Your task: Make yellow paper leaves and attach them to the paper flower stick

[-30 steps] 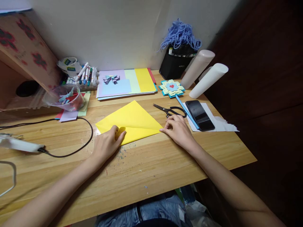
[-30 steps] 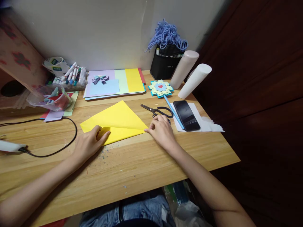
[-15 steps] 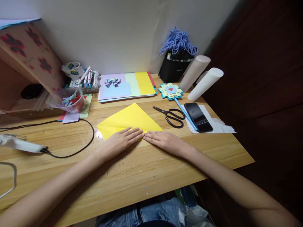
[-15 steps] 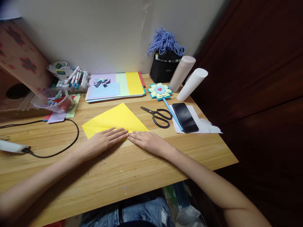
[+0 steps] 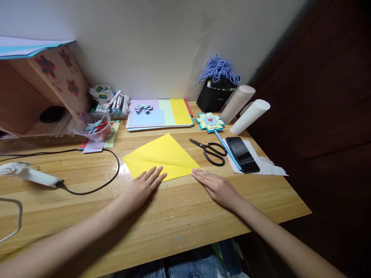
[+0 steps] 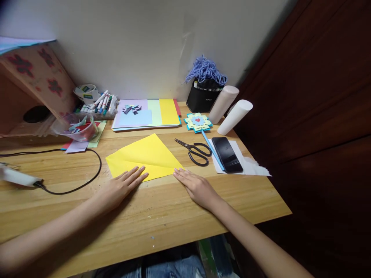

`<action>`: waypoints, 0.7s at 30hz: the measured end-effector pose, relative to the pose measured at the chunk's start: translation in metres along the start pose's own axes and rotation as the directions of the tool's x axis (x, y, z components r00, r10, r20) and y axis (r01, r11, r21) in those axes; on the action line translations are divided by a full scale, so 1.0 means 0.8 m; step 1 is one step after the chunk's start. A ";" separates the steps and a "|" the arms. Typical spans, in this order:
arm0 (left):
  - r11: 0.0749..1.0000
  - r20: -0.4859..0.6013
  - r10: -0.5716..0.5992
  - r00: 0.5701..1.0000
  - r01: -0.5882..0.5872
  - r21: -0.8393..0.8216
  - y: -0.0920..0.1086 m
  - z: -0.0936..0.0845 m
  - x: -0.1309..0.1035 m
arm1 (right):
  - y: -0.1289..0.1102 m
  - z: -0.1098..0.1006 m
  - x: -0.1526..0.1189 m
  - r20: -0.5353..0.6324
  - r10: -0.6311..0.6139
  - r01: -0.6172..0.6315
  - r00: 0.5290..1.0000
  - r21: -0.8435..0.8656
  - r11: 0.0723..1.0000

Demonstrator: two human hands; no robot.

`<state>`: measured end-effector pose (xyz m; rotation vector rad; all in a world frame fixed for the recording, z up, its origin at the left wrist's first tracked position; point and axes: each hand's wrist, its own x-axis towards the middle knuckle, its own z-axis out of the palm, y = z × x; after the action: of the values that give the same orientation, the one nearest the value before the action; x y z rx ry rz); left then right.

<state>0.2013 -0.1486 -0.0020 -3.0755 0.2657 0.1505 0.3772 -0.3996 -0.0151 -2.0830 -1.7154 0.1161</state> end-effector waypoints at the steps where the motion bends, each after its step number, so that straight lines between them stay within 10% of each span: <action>1: 1.000 -0.021 -0.025 0.999 0.025 -0.011 -0.003 0.002 -0.008 | 0.000 0.001 -0.003 -0.021 0.006 -0.007 1.000 -0.009 1.000; 10: 0.969 -0.081 -0.133 0.988 0.113 -0.221 -0.019 0.002 -0.048 | 0.003 -0.004 -0.005 -0.110 -0.069 0.043 0.991 -0.220 0.975; 21: 0.916 -0.122 -0.189 0.974 0.130 -0.379 -0.025 -0.023 -0.017 | -0.089 0.044 0.092 0.129 -0.388 0.390 0.913 0.008 0.921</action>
<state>0.1928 -0.1281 0.0187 -3.4719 -0.0169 -0.0580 0.3170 -0.3102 -0.0043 -1.7331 -2.1813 0.1137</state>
